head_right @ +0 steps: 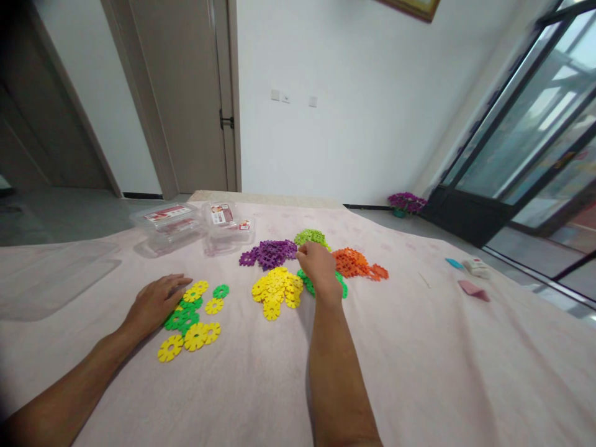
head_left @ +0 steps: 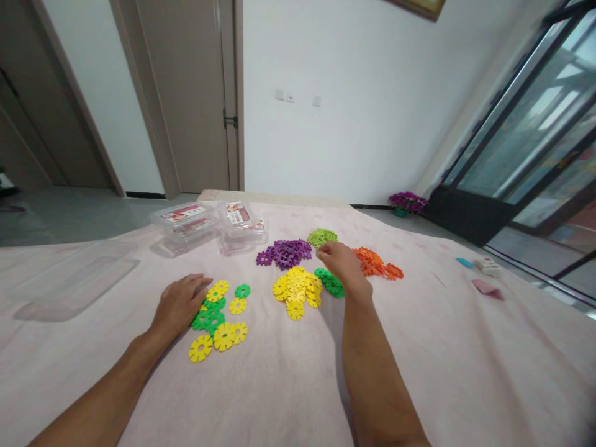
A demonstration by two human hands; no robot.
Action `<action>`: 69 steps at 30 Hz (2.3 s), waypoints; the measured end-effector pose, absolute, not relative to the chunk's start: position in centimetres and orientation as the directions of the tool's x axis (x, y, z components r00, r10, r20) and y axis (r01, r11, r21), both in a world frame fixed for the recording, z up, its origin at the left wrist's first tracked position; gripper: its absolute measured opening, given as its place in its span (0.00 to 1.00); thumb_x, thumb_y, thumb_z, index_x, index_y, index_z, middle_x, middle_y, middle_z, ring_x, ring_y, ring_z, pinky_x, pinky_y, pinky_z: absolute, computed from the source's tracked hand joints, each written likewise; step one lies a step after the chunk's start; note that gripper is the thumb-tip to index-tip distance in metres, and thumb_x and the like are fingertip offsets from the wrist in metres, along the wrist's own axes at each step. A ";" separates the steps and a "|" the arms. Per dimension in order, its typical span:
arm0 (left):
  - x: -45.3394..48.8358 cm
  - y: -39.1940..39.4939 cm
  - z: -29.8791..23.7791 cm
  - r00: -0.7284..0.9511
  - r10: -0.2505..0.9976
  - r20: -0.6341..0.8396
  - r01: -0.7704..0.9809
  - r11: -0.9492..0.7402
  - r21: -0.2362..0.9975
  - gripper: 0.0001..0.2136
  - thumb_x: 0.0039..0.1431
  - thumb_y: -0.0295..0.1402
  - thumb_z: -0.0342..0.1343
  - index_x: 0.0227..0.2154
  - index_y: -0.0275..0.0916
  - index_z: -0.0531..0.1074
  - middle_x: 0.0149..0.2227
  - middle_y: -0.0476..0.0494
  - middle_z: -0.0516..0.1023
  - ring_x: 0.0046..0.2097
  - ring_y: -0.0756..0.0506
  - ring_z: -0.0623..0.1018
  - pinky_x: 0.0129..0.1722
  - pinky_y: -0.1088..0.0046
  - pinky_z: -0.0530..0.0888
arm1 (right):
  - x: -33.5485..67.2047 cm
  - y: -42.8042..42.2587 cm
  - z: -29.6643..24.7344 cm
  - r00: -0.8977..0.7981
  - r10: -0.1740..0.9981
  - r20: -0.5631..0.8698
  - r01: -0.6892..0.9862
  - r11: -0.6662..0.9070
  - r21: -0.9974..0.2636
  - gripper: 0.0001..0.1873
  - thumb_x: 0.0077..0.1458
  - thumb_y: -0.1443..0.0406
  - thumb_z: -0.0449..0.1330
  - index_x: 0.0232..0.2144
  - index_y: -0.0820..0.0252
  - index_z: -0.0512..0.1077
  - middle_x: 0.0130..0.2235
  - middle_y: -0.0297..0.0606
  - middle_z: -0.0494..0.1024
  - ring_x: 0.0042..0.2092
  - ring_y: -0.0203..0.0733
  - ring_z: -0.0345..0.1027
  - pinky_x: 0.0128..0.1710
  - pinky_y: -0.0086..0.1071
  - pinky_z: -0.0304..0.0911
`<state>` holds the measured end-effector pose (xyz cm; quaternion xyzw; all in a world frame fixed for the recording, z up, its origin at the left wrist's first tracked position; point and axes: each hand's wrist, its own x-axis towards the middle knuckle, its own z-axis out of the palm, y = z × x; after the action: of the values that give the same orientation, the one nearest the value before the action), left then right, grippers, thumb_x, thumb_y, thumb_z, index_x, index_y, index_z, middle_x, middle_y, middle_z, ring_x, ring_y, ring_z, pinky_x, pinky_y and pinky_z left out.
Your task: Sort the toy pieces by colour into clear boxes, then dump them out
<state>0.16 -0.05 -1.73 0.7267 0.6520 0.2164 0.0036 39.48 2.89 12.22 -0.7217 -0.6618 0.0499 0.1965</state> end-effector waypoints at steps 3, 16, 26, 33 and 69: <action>0.4 -0.2 -1.4 0.049 0.951 0.305 0.946 -0.141 0.290 0.19 0.64 0.39 0.43 0.50 0.44 0.76 0.57 0.44 0.75 0.60 0.42 0.72 0.60 0.61 0.64 | 35.2 2.7 11.7 -0.156 0.977 0.142 0.902 0.200 -0.382 0.10 0.54 0.63 0.61 0.39 0.55 0.79 0.38 0.36 0.82 0.39 0.40 0.73 0.36 0.28 0.59; 0.5 -0.3 -1.3 0.046 0.951 0.307 0.942 -0.144 0.304 0.19 0.64 0.38 0.43 0.49 0.44 0.76 0.57 0.42 0.75 0.60 0.41 0.71 0.60 0.59 0.64 | 24.8 0.1 4.7 -0.662 0.739 0.124 0.710 0.671 -0.212 0.18 0.58 0.72 0.54 0.49 0.55 0.74 0.48 0.41 0.79 0.49 0.46 0.69 0.47 0.35 0.62; 0.4 -0.2 -1.3 0.048 0.944 0.328 0.942 -0.152 0.300 0.20 0.63 0.41 0.44 0.49 0.44 0.77 0.57 0.42 0.75 0.60 0.39 0.72 0.59 0.59 0.65 | 24.3 -0.1 4.4 -0.612 0.782 0.122 0.764 0.624 -0.166 0.21 0.58 0.73 0.52 0.51 0.57 0.72 0.46 0.45 0.79 0.47 0.48 0.71 0.43 0.36 0.65; 0.2 -0.2 -1.4 0.062 0.944 0.324 0.942 -0.163 0.294 0.20 0.63 0.41 0.44 0.49 0.43 0.77 0.57 0.42 0.75 0.59 0.39 0.72 0.59 0.59 0.66 | 27.6 1.8 7.3 -0.426 0.882 0.201 0.786 0.471 -0.401 0.19 0.60 0.67 0.54 0.53 0.55 0.73 0.50 0.38 0.80 0.50 0.42 0.72 0.49 0.32 0.63; 0.3 0.1 -1.0 -0.329 0.919 0.218 0.445 -0.053 0.894 0.21 0.60 0.44 0.49 0.50 0.38 0.74 0.54 0.39 0.78 0.55 0.42 0.75 0.59 0.64 0.67 | 21.3 -3.5 2.3 -0.786 0.573 0.232 0.500 0.810 -0.306 0.30 0.59 0.44 0.57 0.60 0.45 0.66 0.66 0.41 0.61 0.68 0.55 0.47 0.66 0.55 0.43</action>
<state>0.29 0.07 -1.02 0.5280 0.6458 0.4975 0.2380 21.29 -3.47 2.35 -0.2859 -0.9380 0.1148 0.1586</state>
